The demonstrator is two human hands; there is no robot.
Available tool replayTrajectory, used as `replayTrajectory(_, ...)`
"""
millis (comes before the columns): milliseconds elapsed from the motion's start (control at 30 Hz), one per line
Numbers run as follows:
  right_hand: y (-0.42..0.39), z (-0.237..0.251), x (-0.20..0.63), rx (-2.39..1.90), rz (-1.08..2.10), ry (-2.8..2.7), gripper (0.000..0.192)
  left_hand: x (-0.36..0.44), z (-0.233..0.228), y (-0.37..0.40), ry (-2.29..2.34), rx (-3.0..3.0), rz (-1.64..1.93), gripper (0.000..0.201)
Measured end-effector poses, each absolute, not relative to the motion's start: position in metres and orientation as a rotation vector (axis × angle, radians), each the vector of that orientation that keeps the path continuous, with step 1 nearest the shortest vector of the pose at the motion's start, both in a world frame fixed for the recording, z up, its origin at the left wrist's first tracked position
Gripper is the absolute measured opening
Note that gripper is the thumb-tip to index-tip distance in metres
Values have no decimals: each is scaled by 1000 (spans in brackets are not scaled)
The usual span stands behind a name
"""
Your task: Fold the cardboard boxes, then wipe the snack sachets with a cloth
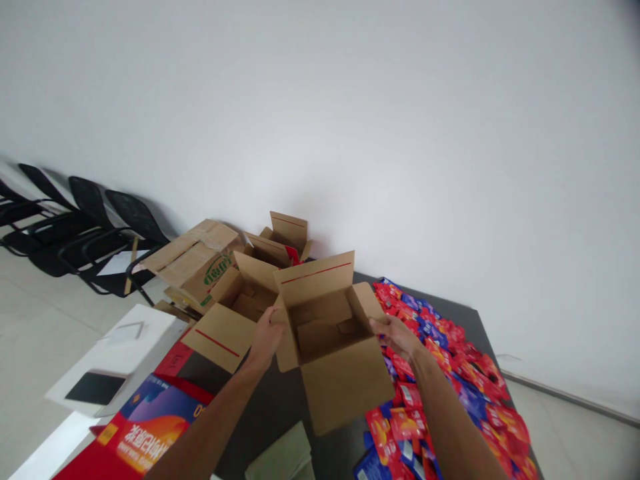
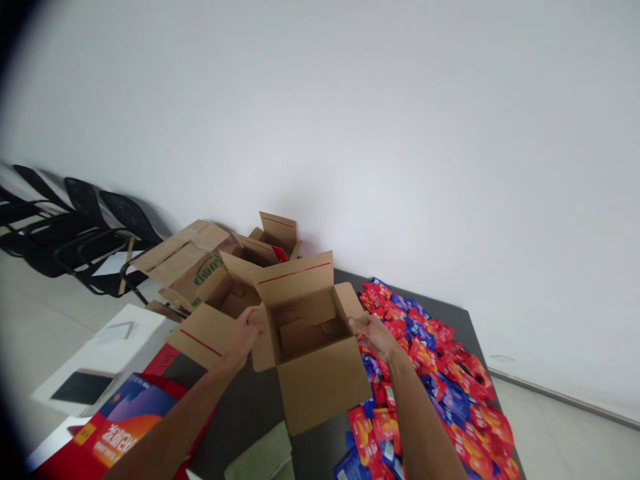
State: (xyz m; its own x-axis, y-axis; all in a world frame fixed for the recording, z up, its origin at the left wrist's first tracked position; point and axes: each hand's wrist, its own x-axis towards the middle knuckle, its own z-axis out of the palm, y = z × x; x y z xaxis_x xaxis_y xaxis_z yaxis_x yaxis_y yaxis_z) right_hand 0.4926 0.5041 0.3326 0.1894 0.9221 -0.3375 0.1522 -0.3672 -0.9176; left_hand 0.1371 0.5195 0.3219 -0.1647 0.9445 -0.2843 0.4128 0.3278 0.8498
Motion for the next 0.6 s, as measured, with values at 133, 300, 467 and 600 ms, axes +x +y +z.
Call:
replayTrajectory(133,502,347,459,-1411,1693,-1011,46,98,342,538,1895,1312,814,44)
replayTrajectory(300,503,352,392,-1160,1802,-904,41,45,371,555,2007,1440,663,40)
replayTrajectory(467,497,337,313,-1078,1785,-825,37,2,387,564,2132,1483,615,49)
replayTrajectory(600,495,316,254,-1056,1749,-679,37,-13,383,557,2330,1556,632,63)
